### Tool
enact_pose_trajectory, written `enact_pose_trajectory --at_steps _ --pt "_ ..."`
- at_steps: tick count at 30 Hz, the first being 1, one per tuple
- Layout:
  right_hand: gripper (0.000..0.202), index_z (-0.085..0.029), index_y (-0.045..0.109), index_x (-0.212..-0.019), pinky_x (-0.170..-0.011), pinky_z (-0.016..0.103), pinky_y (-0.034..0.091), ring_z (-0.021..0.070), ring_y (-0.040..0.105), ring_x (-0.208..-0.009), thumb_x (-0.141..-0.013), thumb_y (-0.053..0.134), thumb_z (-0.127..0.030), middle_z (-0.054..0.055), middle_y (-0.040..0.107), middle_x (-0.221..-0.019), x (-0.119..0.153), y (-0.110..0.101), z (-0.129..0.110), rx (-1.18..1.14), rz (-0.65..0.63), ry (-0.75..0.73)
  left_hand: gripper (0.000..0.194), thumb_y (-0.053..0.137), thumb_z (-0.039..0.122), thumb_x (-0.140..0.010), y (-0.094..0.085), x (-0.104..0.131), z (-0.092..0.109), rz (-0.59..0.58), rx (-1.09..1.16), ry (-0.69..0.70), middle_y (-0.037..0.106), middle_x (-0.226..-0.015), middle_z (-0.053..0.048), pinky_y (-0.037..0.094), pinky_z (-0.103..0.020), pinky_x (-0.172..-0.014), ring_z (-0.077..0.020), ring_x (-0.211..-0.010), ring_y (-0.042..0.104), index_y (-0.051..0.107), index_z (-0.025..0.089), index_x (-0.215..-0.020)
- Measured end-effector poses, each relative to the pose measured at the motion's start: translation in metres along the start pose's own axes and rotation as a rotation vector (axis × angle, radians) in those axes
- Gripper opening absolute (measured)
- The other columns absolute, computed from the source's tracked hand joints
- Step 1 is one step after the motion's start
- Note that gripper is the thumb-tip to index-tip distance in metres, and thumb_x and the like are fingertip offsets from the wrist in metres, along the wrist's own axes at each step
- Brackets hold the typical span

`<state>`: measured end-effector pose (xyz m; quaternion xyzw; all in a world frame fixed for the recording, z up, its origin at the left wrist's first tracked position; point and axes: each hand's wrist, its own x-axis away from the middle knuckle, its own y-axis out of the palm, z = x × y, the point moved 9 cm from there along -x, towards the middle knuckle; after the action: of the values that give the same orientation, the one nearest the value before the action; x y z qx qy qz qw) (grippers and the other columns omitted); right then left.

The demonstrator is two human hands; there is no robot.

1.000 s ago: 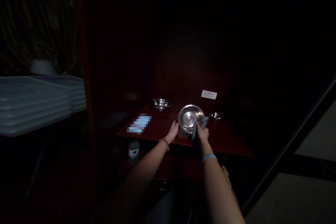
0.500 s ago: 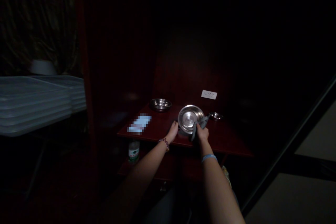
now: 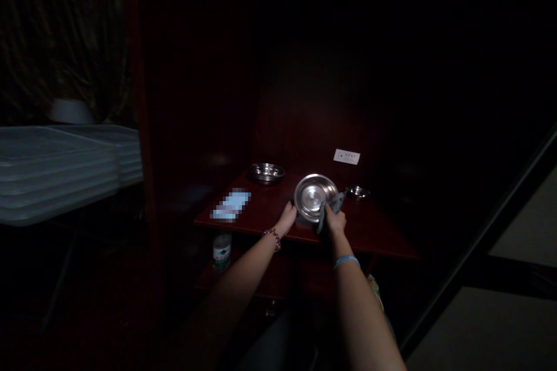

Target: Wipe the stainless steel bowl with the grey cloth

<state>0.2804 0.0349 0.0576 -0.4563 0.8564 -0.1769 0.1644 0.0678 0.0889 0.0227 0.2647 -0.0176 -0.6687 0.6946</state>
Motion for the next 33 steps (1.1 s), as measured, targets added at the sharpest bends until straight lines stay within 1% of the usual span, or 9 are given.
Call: enact_pose_trajectory --at_steps 4,8,13,17,20,24,29,33 --pt "0.045 -0.008 0.075 -0.110 -0.089 0.031 0.054 0.0299 0.069 -0.107 -0.089 0.060 -0.045 0.020 0.074 -0.108 -0.002 0.002 0.001 -0.017 -0.005 -0.010 0.041 0.067 0.045 -0.081 0.001 0.001 0.000 -0.006 -0.002 -0.042 0.068 -0.125 -0.017 0.042 -0.042 -0.107 -0.0277 -0.118 0.061 0.066 0.014 -0.108" --pt "0.045 -0.008 0.075 -0.110 -0.090 0.031 0.054 0.0298 0.070 -0.107 -0.090 0.060 -0.046 0.019 0.074 -0.105 -0.003 0.004 0.002 -0.018 -0.007 -0.011 0.038 0.065 0.043 -0.083 0.002 0.004 0.003 0.004 0.005 -0.050 0.069 -0.124 -0.017 0.042 -0.041 -0.107 -0.0273 -0.117 0.062 0.067 0.014 -0.108" --pt "0.046 -0.008 0.074 -0.111 -0.092 0.032 0.053 0.0297 0.069 -0.109 -0.090 0.059 -0.046 0.020 0.073 -0.108 -0.003 0.004 0.001 -0.008 -0.016 -0.006 0.035 0.062 0.041 -0.085 0.001 0.005 0.003 0.020 -0.009 -0.076 0.069 -0.123 -0.018 0.044 -0.041 -0.105 -0.0270 -0.115 0.063 0.066 0.013 -0.107" --pt "0.045 -0.008 0.074 -0.111 -0.091 0.032 0.053 0.0297 0.069 -0.108 -0.089 0.060 -0.046 0.019 0.074 -0.108 -0.002 0.003 0.001 0.000 -0.015 0.007 0.037 0.061 0.042 -0.086 0.001 0.004 0.002 0.022 -0.022 -0.067 0.068 -0.125 -0.018 0.043 -0.040 -0.106 -0.0262 -0.117 0.062 0.066 0.013 -0.108" --pt "0.045 -0.008 0.074 -0.111 -0.091 0.032 0.054 0.0297 0.069 -0.108 -0.089 0.060 -0.045 0.019 0.073 -0.108 -0.002 0.003 0.001 0.001 -0.013 0.015 0.037 0.060 0.043 -0.086 0.001 0.002 0.004 0.023 -0.029 -0.048 0.068 -0.125 -0.017 0.041 -0.039 -0.107 -0.0251 -0.119 0.060 0.066 0.014 -0.109" --pt "0.046 -0.009 0.074 -0.111 -0.091 0.032 0.054 0.0295 0.069 -0.108 -0.089 0.060 -0.046 0.020 0.073 -0.108 -0.002 0.002 0.003 -0.004 -0.010 0.033 0.033 0.058 0.042 -0.087 0.002 0.004 0.003 0.021 -0.045 -0.076 0.071 -0.120 -0.013 0.044 -0.039 -0.103 -0.0250 -0.115 0.062 0.066 0.017 -0.106" --pt "0.046 -0.009 0.074 -0.109 -0.090 0.032 0.054 0.0295 0.070 -0.107 -0.089 0.060 -0.048 0.020 0.073 -0.108 -0.001 0.002 0.004 -0.005 -0.007 0.037 0.031 0.056 0.043 -0.087 0.002 0.010 0.007 0.023 -0.118 -0.095 0.073 -0.109 -0.012 0.047 -0.039 -0.098 -0.0273 -0.110 0.062 0.068 0.017 -0.098" --pt "0.045 -0.010 0.074 -0.109 -0.092 0.031 0.054 0.0289 0.069 -0.108 -0.089 0.060 -0.048 0.018 0.073 -0.109 -0.001 0.002 0.003 -0.013 -0.004 0.033 0.028 0.058 0.042 -0.086 0.002 0.010 0.010 0.028 -0.114 -0.080 0.073 -0.105 -0.011 0.046 -0.040 -0.100 -0.0267 -0.110 0.062 0.068 0.017 -0.096"
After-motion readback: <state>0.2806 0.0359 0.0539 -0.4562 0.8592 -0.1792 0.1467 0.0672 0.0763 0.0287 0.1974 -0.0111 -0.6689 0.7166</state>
